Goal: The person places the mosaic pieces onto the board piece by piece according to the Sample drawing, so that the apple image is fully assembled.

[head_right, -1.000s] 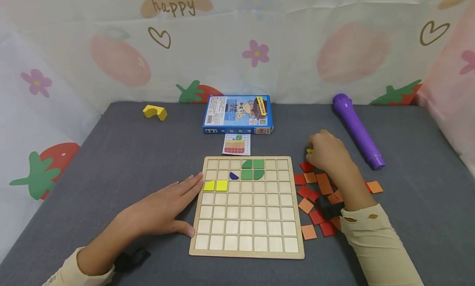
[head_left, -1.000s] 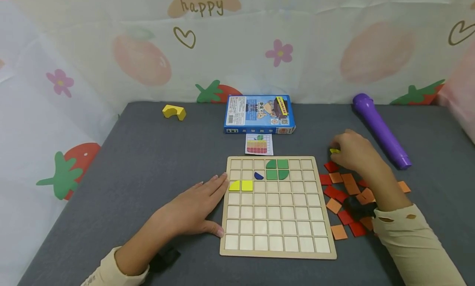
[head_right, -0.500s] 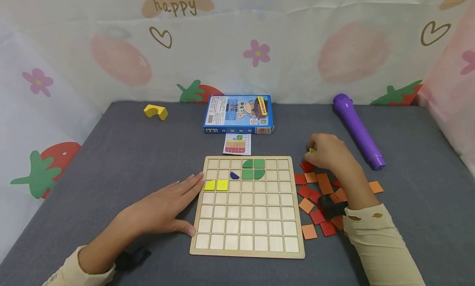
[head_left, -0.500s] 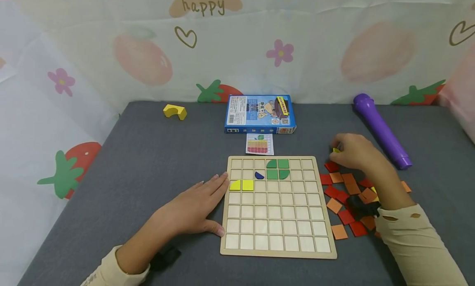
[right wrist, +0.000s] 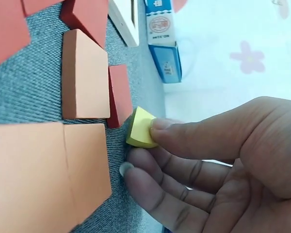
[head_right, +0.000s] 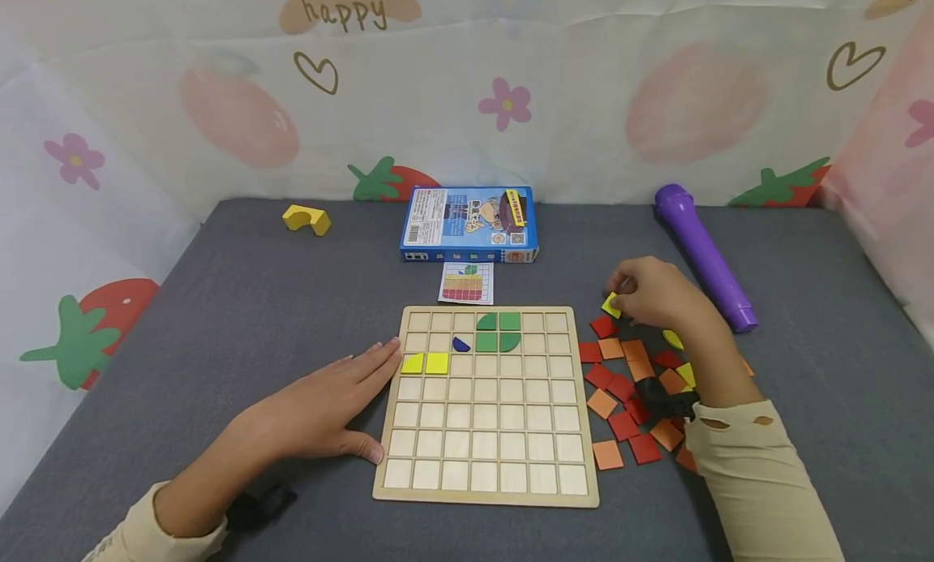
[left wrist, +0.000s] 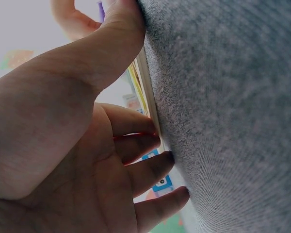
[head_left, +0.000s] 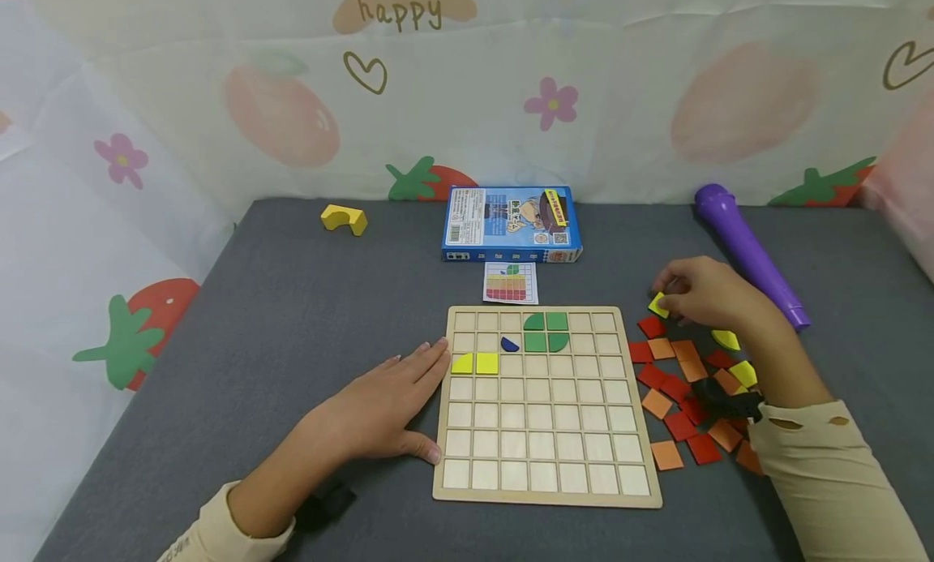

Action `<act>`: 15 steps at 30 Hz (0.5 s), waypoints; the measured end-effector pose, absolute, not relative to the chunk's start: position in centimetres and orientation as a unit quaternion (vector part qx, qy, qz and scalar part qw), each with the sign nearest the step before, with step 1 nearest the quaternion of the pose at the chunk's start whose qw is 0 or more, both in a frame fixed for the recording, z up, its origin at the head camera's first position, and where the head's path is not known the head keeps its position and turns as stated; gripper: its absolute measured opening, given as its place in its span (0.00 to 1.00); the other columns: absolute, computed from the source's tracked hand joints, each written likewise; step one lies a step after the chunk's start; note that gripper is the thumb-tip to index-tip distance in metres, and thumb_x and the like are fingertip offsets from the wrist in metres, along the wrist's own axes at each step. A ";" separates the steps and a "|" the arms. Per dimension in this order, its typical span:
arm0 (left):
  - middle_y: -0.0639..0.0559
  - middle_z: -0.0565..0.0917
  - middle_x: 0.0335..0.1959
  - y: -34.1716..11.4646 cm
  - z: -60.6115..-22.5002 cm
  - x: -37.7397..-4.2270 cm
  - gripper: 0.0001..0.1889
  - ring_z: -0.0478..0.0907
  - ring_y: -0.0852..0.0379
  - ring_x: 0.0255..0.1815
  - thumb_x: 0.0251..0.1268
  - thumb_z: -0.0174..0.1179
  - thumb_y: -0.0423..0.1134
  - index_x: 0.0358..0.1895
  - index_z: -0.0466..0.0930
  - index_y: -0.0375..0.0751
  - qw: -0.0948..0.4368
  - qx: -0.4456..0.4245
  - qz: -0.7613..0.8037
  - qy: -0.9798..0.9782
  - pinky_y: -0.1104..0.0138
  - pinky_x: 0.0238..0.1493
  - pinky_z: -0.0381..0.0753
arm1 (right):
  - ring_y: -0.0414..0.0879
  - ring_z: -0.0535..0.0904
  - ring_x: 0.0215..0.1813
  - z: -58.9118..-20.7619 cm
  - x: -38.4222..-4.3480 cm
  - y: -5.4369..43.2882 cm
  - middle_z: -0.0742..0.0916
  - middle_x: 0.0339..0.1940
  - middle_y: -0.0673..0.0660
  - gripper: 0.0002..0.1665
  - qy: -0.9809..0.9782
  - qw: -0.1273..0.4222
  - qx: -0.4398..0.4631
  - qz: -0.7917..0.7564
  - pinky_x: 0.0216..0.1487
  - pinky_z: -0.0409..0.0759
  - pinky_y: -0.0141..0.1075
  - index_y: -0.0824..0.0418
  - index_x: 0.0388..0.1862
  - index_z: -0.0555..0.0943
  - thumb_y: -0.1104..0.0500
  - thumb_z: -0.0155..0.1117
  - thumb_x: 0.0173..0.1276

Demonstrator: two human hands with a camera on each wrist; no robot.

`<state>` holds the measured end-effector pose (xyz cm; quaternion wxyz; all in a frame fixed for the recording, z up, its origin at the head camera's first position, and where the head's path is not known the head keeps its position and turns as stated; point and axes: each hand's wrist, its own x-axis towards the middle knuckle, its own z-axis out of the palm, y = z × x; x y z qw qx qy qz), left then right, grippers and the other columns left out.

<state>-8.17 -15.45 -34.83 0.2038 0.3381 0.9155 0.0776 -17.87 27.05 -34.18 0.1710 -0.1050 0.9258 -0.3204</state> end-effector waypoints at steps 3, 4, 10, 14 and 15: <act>0.43 0.44 0.82 -15.4 -34.8 -8.2 0.60 0.46 0.45 0.80 0.55 0.67 0.66 0.81 0.45 0.34 0.205 0.336 0.075 0.916 0.46 0.74 0.54 | 0.50 0.83 0.35 -34.2 -17.9 27.1 0.87 0.38 0.61 0.11 0.920 0.175 -0.102 -0.336 0.37 0.85 0.44 0.74 0.47 0.80 0.67 0.61 0.72; 0.43 0.44 0.82 -15.4 -34.8 -8.2 0.60 0.46 0.45 0.80 0.55 0.67 0.66 0.81 0.45 0.35 0.206 0.334 0.073 0.917 0.46 0.74 0.54 | 0.50 0.83 0.35 -34.2 -17.9 27.1 0.87 0.39 0.61 0.11 0.918 0.177 -0.100 -0.341 0.38 0.85 0.44 0.74 0.48 0.81 0.67 0.61 0.72; 0.44 0.43 0.82 -15.4 -34.9 -8.3 0.61 0.45 0.46 0.81 0.54 0.67 0.67 0.81 0.44 0.36 0.209 0.332 0.068 0.917 0.47 0.74 0.54 | 0.51 0.84 0.38 -34.1 -17.8 26.7 0.87 0.41 0.63 0.13 0.905 0.181 -0.093 -0.375 0.39 0.85 0.43 0.76 0.51 0.79 0.68 0.61 0.73; 0.43 0.44 0.82 -15.5 -34.9 -8.2 0.61 0.45 0.45 0.81 0.55 0.67 0.67 0.81 0.45 0.35 0.207 0.336 0.075 0.916 0.46 0.74 0.54 | 0.52 0.84 0.38 -34.1 -17.7 26.0 0.86 0.40 0.63 0.11 0.895 0.176 -0.097 -0.399 0.39 0.86 0.41 0.75 0.49 0.77 0.68 0.61 0.73; 0.43 0.44 0.82 -15.5 -34.9 -8.2 0.61 0.45 0.45 0.81 0.55 0.67 0.67 0.81 0.45 0.35 0.207 0.336 0.076 0.916 0.46 0.74 0.54 | 0.52 0.84 0.38 -34.1 -17.7 25.8 0.86 0.39 0.63 0.11 0.893 0.177 -0.098 -0.403 0.39 0.85 0.41 0.75 0.49 0.77 0.68 0.62 0.72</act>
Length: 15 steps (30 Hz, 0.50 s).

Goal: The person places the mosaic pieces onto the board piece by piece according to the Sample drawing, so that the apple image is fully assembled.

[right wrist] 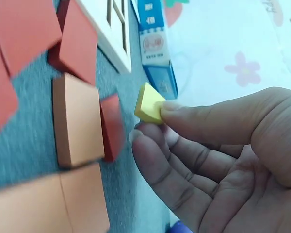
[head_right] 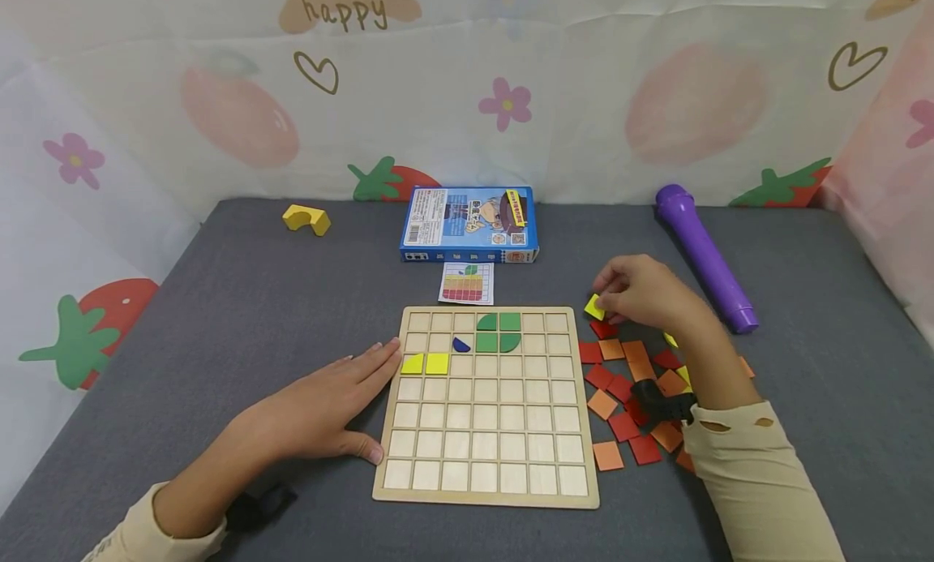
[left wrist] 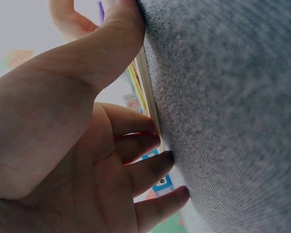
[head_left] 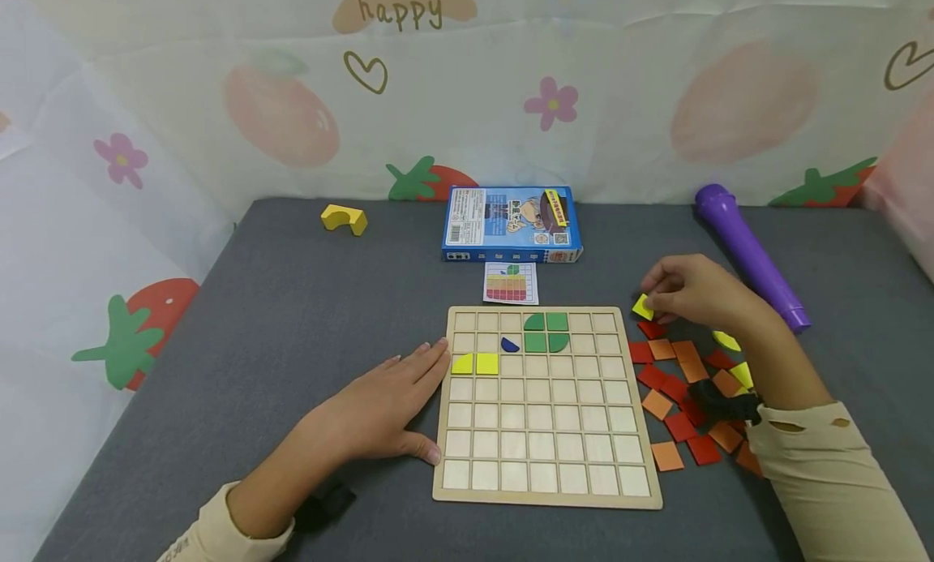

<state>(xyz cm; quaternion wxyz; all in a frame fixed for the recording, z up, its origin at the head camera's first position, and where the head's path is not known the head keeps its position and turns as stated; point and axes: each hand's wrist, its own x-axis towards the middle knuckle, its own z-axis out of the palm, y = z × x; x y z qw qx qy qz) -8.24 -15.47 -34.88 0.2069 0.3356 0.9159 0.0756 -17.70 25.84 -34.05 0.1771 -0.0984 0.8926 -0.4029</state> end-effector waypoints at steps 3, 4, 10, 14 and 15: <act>0.43 0.44 0.82 -15.5 -34.8 -8.3 0.60 0.45 0.45 0.81 0.55 0.67 0.66 0.81 0.44 0.35 0.208 0.335 0.076 0.916 0.46 0.74 0.54 | 0.51 0.84 0.37 -34.0 -17.6 25.2 0.86 0.38 0.60 0.10 0.891 0.182 -0.102 -0.403 0.39 0.85 0.40 0.74 0.47 0.78 0.67 0.63 0.72; 0.44 0.43 0.82 -15.5 -34.9 -8.3 0.60 0.44 0.46 0.81 0.55 0.67 0.67 0.81 0.44 0.35 0.209 0.335 0.076 0.916 0.46 0.74 0.54 | 0.51 0.84 0.38 -33.9 -17.5 25.0 0.86 0.38 0.60 0.10 0.891 0.183 -0.104 -0.403 0.40 0.85 0.41 0.73 0.47 0.79 0.67 0.64 0.72; 0.44 0.43 0.82 -15.5 -34.8 -8.4 0.60 0.44 0.46 0.81 0.55 0.66 0.67 0.81 0.44 0.36 0.214 0.335 0.074 0.915 0.46 0.74 0.54 | 0.51 0.85 0.38 -33.9 -17.1 23.3 0.87 0.38 0.59 0.10 0.876 0.207 -0.108 -0.422 0.40 0.85 0.41 0.72 0.48 0.80 0.66 0.65 0.71; 0.43 0.43 0.82 -15.6 -34.8 -8.3 0.60 0.45 0.45 0.81 0.55 0.67 0.66 0.81 0.44 0.35 0.213 0.337 0.078 0.914 0.46 0.74 0.54 | 0.52 0.85 0.38 -33.8 -16.6 22.0 0.86 0.37 0.59 0.09 0.858 0.227 -0.120 -0.446 0.40 0.85 0.40 0.72 0.47 0.80 0.67 0.65 0.71; 0.43 0.44 0.82 -15.6 -34.8 -8.3 0.60 0.45 0.45 0.81 0.55 0.67 0.66 0.81 0.44 0.35 0.211 0.338 0.079 0.914 0.45 0.73 0.54 | 0.52 0.84 0.37 -33.8 -16.5 21.7 0.86 0.37 0.59 0.09 0.855 0.229 -0.125 -0.449 0.40 0.85 0.40 0.71 0.47 0.80 0.67 0.64 0.71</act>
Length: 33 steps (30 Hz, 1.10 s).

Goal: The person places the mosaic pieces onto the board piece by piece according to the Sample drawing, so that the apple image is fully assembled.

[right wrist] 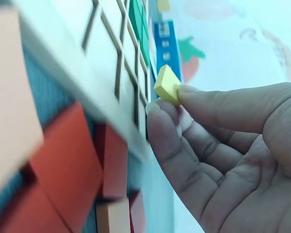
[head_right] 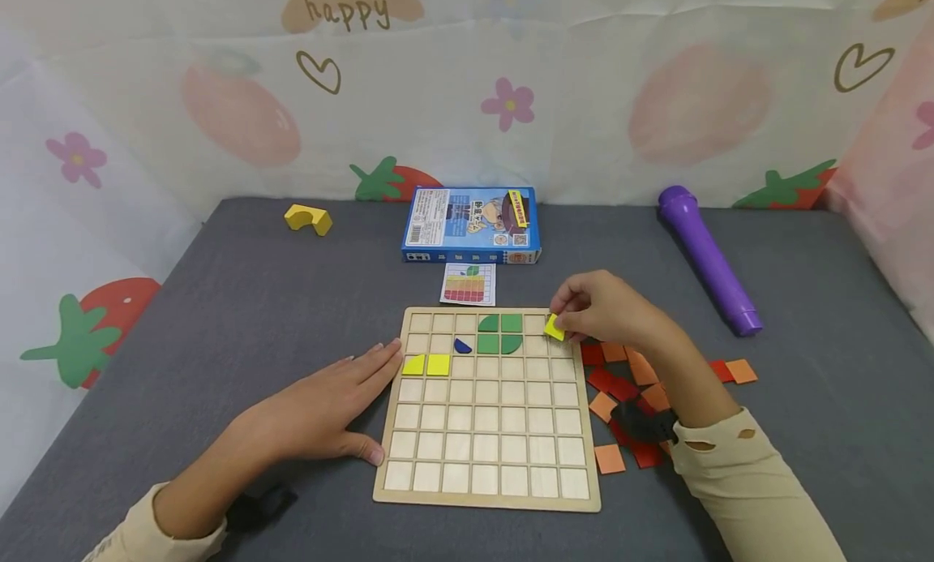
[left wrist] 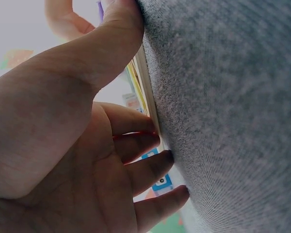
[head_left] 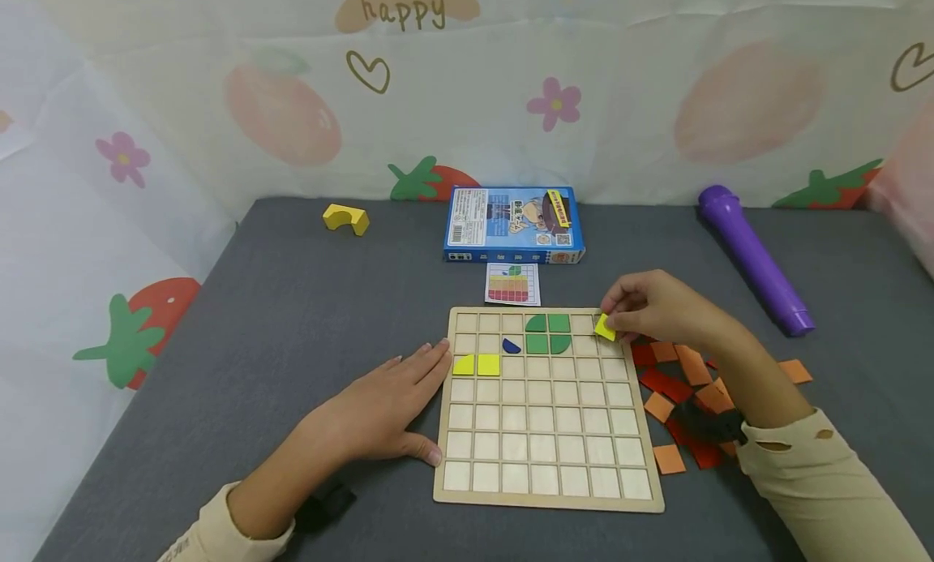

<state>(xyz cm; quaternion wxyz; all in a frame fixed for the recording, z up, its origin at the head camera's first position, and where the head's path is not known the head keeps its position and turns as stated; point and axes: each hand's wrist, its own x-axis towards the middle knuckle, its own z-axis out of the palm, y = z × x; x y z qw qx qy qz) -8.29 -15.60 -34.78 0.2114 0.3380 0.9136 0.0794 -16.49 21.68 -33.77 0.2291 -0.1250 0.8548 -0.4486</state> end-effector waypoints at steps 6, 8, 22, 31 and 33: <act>0.43 0.43 0.82 -15.6 -34.8 -8.2 0.60 0.45 0.45 0.81 0.55 0.67 0.66 0.81 0.44 0.35 0.212 0.335 0.078 0.915 0.46 0.74 0.54 | 0.51 0.82 0.33 -33.8 -15.9 19.7 0.85 0.32 0.58 0.05 0.850 0.229 -0.159 -0.448 0.37 0.84 0.40 0.70 0.42 0.81 0.69 0.65 0.70; 0.44 0.43 0.82 -15.6 -34.8 -8.2 0.60 0.44 0.46 0.81 0.55 0.67 0.66 0.81 0.44 0.35 0.214 0.334 0.078 0.915 0.46 0.74 0.54 | 0.51 0.82 0.32 -33.9 -15.8 18.9 0.85 0.32 0.58 0.04 0.847 0.230 -0.167 -0.450 0.37 0.84 0.40 0.69 0.41 0.81 0.69 0.65 0.69; 0.43 0.44 0.82 -15.6 -34.8 -8.2 0.60 0.45 0.45 0.80 0.56 0.67 0.66 0.81 0.45 0.35 0.210 0.341 0.085 0.912 0.45 0.74 0.54 | 0.51 0.83 0.31 -34.4 -15.2 14.3 0.86 0.32 0.56 0.03 0.845 0.237 -0.201 -0.436 0.36 0.84 0.42 0.65 0.37 0.83 0.71 0.66 0.66; 0.42 0.45 0.82 -15.6 -34.7 -8.2 0.59 0.47 0.44 0.80 0.56 0.66 0.66 0.80 0.47 0.34 0.203 0.347 0.088 0.911 0.45 0.73 0.56 | 0.44 0.78 0.32 -34.9 -14.4 11.4 0.84 0.27 0.49 0.06 0.873 0.190 -0.241 -0.379 0.38 0.79 0.38 0.59 0.33 0.83 0.70 0.68 0.65; 0.42 0.45 0.82 -15.6 -34.7 -8.2 0.59 0.47 0.44 0.80 0.56 0.66 0.66 0.80 0.47 0.33 0.201 0.347 0.088 0.912 0.45 0.73 0.56 | 0.44 0.78 0.32 -35.1 -14.3 11.0 0.84 0.26 0.48 0.07 0.878 0.175 -0.250 -0.370 0.37 0.79 0.38 0.59 0.31 0.84 0.70 0.68 0.64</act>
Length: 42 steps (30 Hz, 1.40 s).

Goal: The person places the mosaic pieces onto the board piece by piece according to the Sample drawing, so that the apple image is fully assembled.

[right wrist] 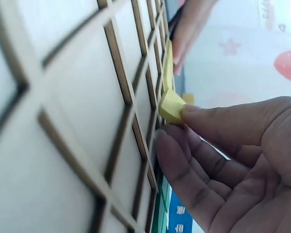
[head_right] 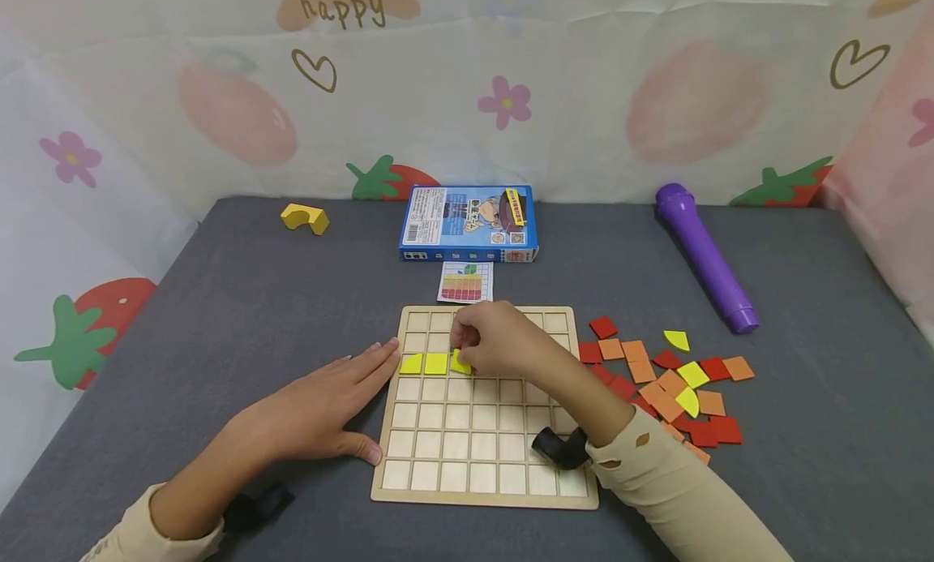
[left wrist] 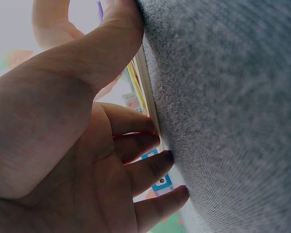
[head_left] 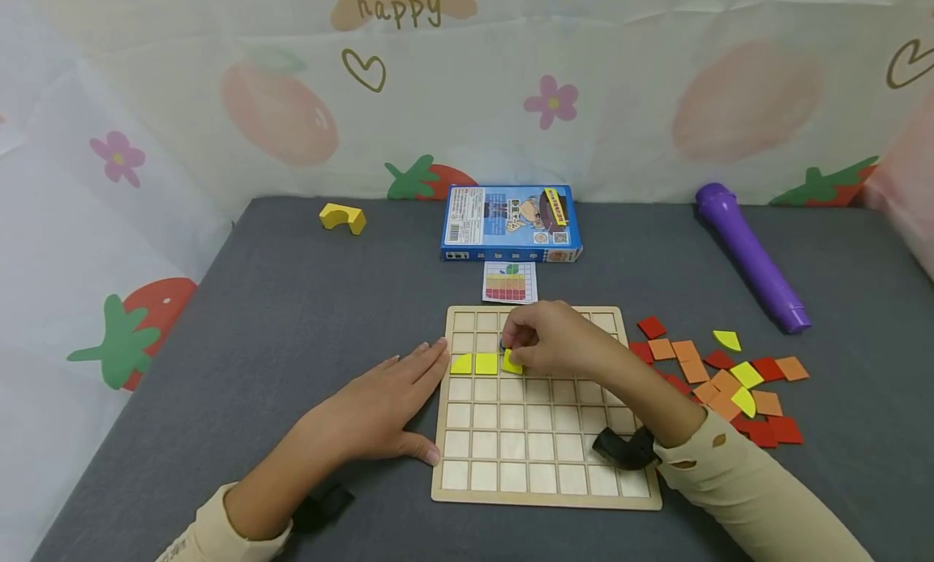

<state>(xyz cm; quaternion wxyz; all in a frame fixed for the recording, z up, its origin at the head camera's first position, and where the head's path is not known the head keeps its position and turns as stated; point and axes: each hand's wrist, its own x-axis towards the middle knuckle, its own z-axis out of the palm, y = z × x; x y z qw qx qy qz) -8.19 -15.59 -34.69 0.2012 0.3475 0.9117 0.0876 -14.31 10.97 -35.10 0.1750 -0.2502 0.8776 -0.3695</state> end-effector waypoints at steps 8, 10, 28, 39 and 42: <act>0.42 0.45 0.82 -15.6 -34.7 -8.2 0.59 0.46 0.44 0.80 0.56 0.67 0.66 0.80 0.46 0.34 0.202 0.344 0.088 0.913 0.45 0.73 0.55 | 0.42 0.77 0.30 -35.1 -13.8 10.2 0.84 0.25 0.46 0.09 0.892 0.141 -0.264 -0.339 0.36 0.79 0.36 0.57 0.27 0.84 0.69 0.70 0.62; 0.42 0.45 0.82 -15.6 -34.7 -8.2 0.59 0.46 0.44 0.80 0.56 0.67 0.66 0.80 0.46 0.34 0.202 0.343 0.087 0.913 0.46 0.73 0.55 | 0.43 0.77 0.31 -35.1 -13.7 10.3 0.84 0.26 0.47 0.08 0.894 0.140 -0.259 -0.338 0.37 0.79 0.36 0.57 0.27 0.85 0.69 0.70 0.62; 0.45 0.43 0.82 -15.2 -34.7 -8.2 0.61 0.44 0.46 0.81 0.54 0.67 0.67 0.81 0.44 0.36 0.218 0.328 0.070 0.917 0.47 0.74 0.53 | 0.47 0.80 0.37 -33.3 -12.9 20.9 0.87 0.36 0.53 0.05 0.932 0.104 -0.166 -0.306 0.40 0.79 0.44 0.61 0.41 0.87 0.65 0.66 0.69; 0.45 0.43 0.82 -15.2 -34.6 -8.3 0.61 0.44 0.46 0.81 0.55 0.67 0.66 0.81 0.44 0.37 0.225 0.325 0.070 0.916 0.47 0.74 0.53 | 0.63 0.82 0.43 -34.5 -13.6 30.3 0.86 0.43 0.70 0.15 0.971 0.084 -0.136 -0.180 0.40 0.80 0.57 0.72 0.49 0.84 0.71 0.66 0.62; 0.46 0.43 0.82 -15.1 -34.6 -8.4 0.61 0.44 0.46 0.81 0.54 0.67 0.66 0.81 0.44 0.37 0.227 0.322 0.067 0.916 0.47 0.74 0.53 | 0.62 0.82 0.41 -34.7 -13.8 31.4 0.86 0.41 0.70 0.16 0.971 0.083 -0.146 -0.168 0.41 0.79 0.58 0.73 0.47 0.84 0.71 0.68 0.59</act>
